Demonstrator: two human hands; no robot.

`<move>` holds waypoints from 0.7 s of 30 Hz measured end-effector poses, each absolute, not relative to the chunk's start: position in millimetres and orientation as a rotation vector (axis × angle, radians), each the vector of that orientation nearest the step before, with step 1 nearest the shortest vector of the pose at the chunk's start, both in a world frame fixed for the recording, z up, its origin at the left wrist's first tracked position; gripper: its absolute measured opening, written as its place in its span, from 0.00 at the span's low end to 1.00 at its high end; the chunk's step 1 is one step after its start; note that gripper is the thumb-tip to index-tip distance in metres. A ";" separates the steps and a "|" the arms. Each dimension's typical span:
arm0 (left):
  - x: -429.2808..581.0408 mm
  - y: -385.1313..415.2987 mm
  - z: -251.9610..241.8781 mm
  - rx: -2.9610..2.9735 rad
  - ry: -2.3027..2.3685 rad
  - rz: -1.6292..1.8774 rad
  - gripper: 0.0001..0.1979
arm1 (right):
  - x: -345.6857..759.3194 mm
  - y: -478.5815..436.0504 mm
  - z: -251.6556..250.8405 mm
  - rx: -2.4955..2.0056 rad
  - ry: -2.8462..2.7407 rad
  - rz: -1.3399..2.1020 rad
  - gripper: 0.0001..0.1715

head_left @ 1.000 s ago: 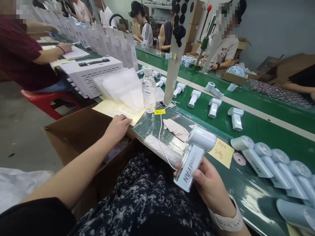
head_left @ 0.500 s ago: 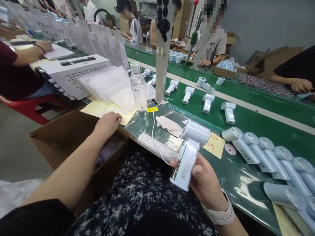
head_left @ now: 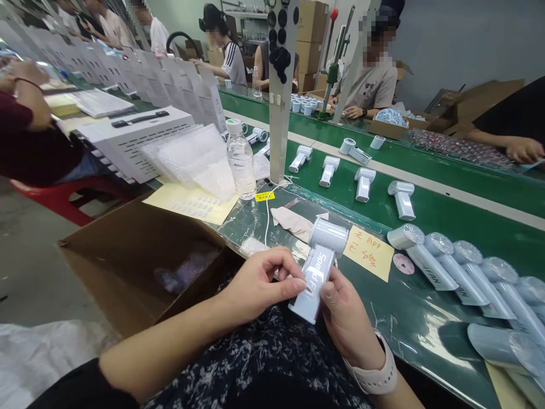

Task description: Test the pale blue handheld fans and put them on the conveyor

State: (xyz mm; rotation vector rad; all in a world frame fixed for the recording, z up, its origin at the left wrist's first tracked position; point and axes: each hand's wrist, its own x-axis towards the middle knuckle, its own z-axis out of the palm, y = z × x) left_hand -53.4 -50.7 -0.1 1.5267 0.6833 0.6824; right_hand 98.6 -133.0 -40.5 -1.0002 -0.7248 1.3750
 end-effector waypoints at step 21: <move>-126.2 190.2 -18.1 2.282 1.683 0.636 0.07 | 118.0 -133.6 -73.1 -1.130 -0.536 1.472 0.28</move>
